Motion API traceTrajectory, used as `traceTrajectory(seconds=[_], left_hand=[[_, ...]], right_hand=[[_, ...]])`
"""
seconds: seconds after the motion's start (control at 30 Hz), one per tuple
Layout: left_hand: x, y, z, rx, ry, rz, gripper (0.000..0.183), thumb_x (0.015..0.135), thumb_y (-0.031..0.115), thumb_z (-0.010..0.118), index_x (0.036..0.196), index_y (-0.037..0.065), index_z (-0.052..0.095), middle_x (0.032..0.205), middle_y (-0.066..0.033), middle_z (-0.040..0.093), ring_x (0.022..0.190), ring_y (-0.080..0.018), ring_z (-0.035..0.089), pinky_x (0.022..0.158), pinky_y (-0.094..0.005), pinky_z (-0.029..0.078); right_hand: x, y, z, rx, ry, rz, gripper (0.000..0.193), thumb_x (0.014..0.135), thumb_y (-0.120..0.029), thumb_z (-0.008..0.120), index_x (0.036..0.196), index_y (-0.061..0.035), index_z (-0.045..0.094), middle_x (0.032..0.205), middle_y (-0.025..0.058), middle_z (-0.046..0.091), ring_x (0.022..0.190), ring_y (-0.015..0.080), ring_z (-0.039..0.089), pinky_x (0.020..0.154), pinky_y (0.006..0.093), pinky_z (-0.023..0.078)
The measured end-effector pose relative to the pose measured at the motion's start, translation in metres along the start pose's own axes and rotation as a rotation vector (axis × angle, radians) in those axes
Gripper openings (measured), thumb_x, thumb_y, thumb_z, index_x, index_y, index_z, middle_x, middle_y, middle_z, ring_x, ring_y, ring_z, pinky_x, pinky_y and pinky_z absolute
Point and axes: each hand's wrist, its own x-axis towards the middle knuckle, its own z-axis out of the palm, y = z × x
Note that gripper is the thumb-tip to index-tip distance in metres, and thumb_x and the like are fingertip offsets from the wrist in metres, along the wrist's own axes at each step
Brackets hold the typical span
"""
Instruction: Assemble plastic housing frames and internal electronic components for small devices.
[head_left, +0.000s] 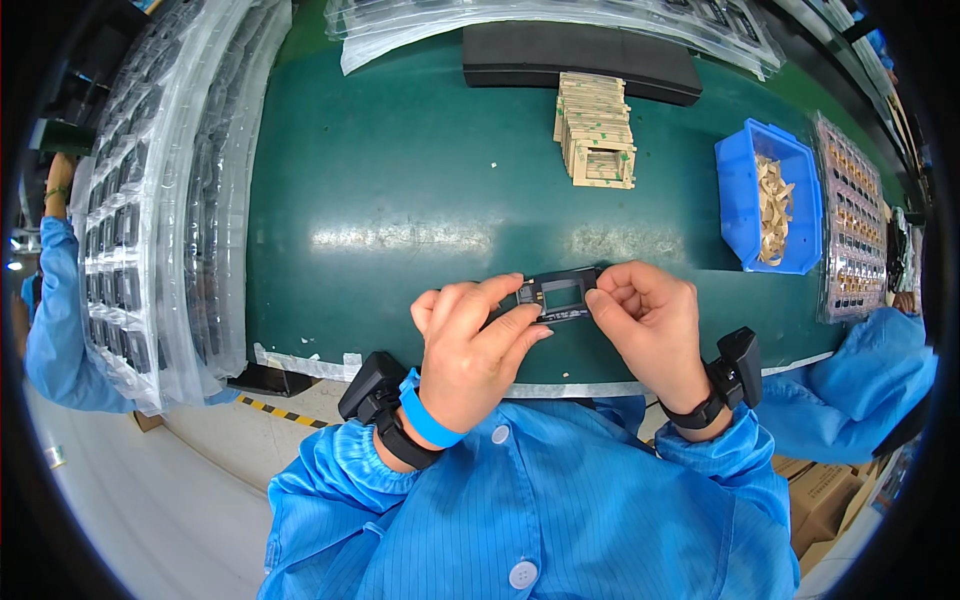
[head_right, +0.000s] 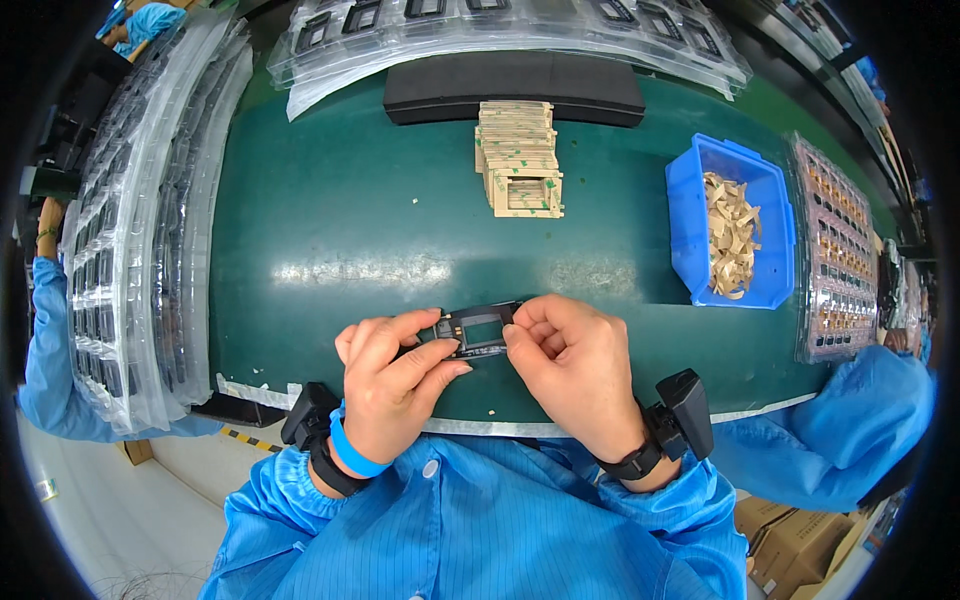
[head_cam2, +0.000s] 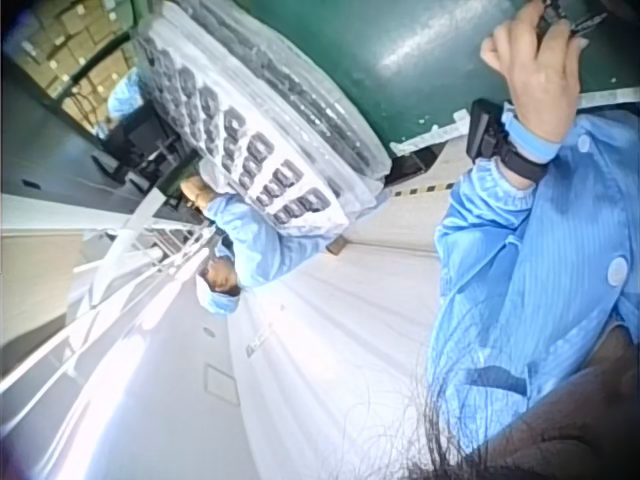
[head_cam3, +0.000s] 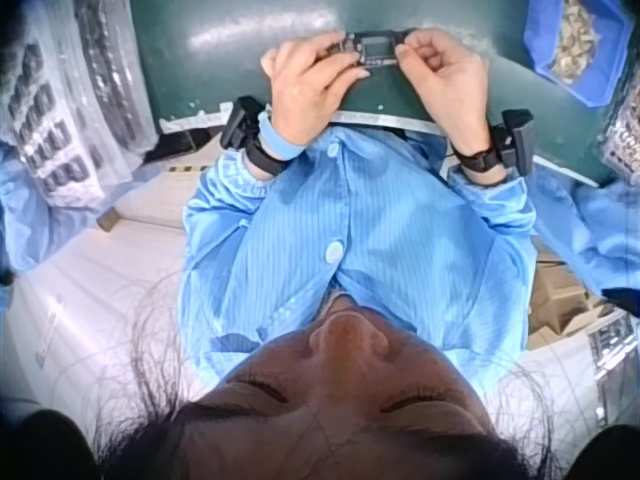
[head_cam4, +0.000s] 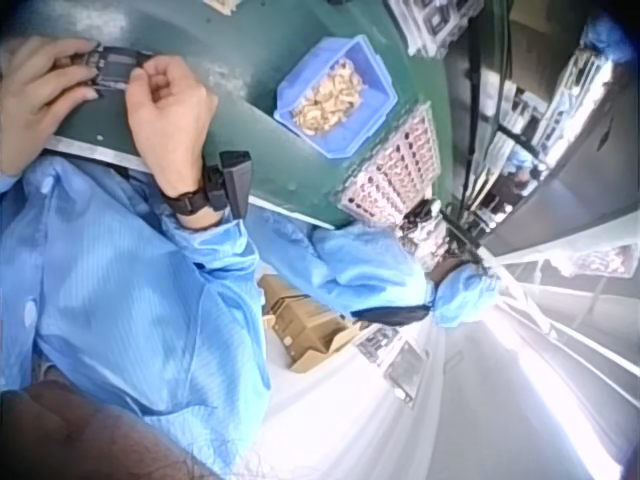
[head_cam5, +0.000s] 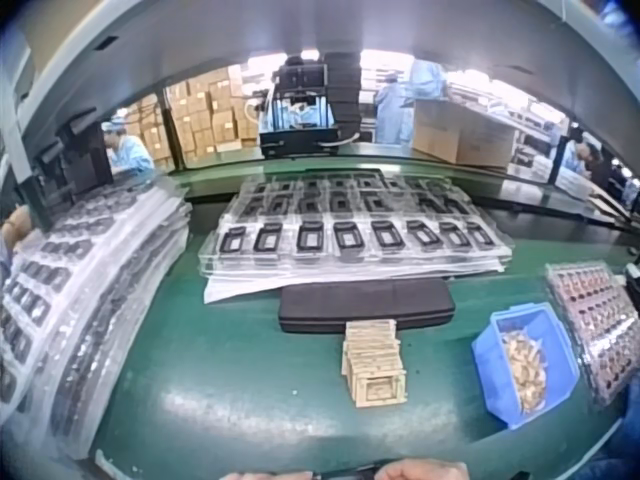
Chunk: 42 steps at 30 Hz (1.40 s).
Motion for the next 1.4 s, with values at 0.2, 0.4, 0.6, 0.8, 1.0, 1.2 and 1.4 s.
traceTrajectory(seconds=[0.2,0.4,0.6,0.8,1.0,1.2,1.4], left_hand=[[-0.001,0.000,0.001,-0.035,-0.013,0.002,0.025,0.068,0.017,0.084,0.090,0.011,0.073,0.111,-0.0048,0.066,0.086,-0.0187,0.059,0.085,-0.0361,0.033],[0.002,0.002,0.000,0.009,-0.002,0.017,0.025,0.065,0.016,0.084,0.087,0.010,0.075,0.109,-0.0042,0.068,0.078,-0.0164,0.056,0.083,-0.0345,0.036],[0.001,0.001,0.000,0.013,-0.043,0.004,0.032,0.068,0.017,0.082,0.098,0.012,0.072,0.111,-0.0042,0.065,0.088,-0.0183,0.058,0.084,-0.0366,0.031],[0.001,0.004,-0.001,0.093,-0.101,0.040,0.040,0.069,0.016,0.082,0.107,0.011,0.072,0.114,-0.0045,0.062,0.091,-0.0190,0.057,0.084,-0.0377,0.031],[0.004,0.006,-0.003,0.115,-0.124,0.048,0.040,0.069,0.016,0.081,0.108,0.010,0.073,0.114,-0.0046,0.062,0.092,-0.0196,0.057,0.085,-0.0384,0.031],[0.007,0.006,-0.004,-0.014,-0.090,-0.045,0.053,0.072,0.015,0.081,0.122,0.008,0.064,0.104,-0.0061,0.065,0.090,-0.0223,0.057,0.087,-0.0384,0.032],[0.004,0.006,0.001,-0.105,-0.053,-0.130,0.071,0.068,0.014,0.086,0.130,0.004,0.053,0.100,-0.0093,0.065,0.090,-0.0245,0.058,0.089,-0.0388,0.036]], right_hand=[[0.000,0.000,-0.002,-0.011,-0.035,-0.002,0.004,0.084,0.001,0.070,0.085,0.0029,0.066,0.071,-0.0002,0.065,0.062,0.0015,0.056,0.055,0.0177,0.045],[0.000,0.000,0.001,-0.002,0.009,-0.025,0.007,0.082,-0.002,0.071,0.083,0.0031,0.067,0.069,0.0053,0.066,0.059,0.0065,0.060,0.053,0.0225,0.049],[0.000,-0.003,0.001,-0.018,0.008,-0.009,0.007,0.081,-0.003,0.071,0.083,0.0030,0.067,0.070,0.0060,0.067,0.059,0.0074,0.061,0.054,0.0231,0.050],[0.000,-0.001,0.001,-0.018,0.002,-0.002,0.009,0.081,-0.004,0.071,0.084,0.0035,0.067,0.070,0.0075,0.067,0.059,0.0082,0.062,0.054,0.0242,0.051],[0.000,-0.002,0.000,-0.036,-0.006,-0.002,0.009,0.080,-0.004,0.072,0.084,0.0033,0.067,0.070,0.0087,0.067,0.059,0.0089,0.062,0.054,0.0243,0.051],[-0.003,-0.008,-0.002,-0.185,-0.010,-0.062,0.010,0.083,-0.007,0.069,0.086,0.0022,0.067,0.076,0.0154,0.068,0.063,0.0258,0.067,0.058,0.0344,0.053],[-0.003,-0.013,-0.004,-0.319,0.066,-0.288,0.012,0.087,-0.005,0.064,0.096,0.0017,0.069,0.087,0.0194,0.069,0.071,0.0343,0.067,0.062,0.0379,0.052]])
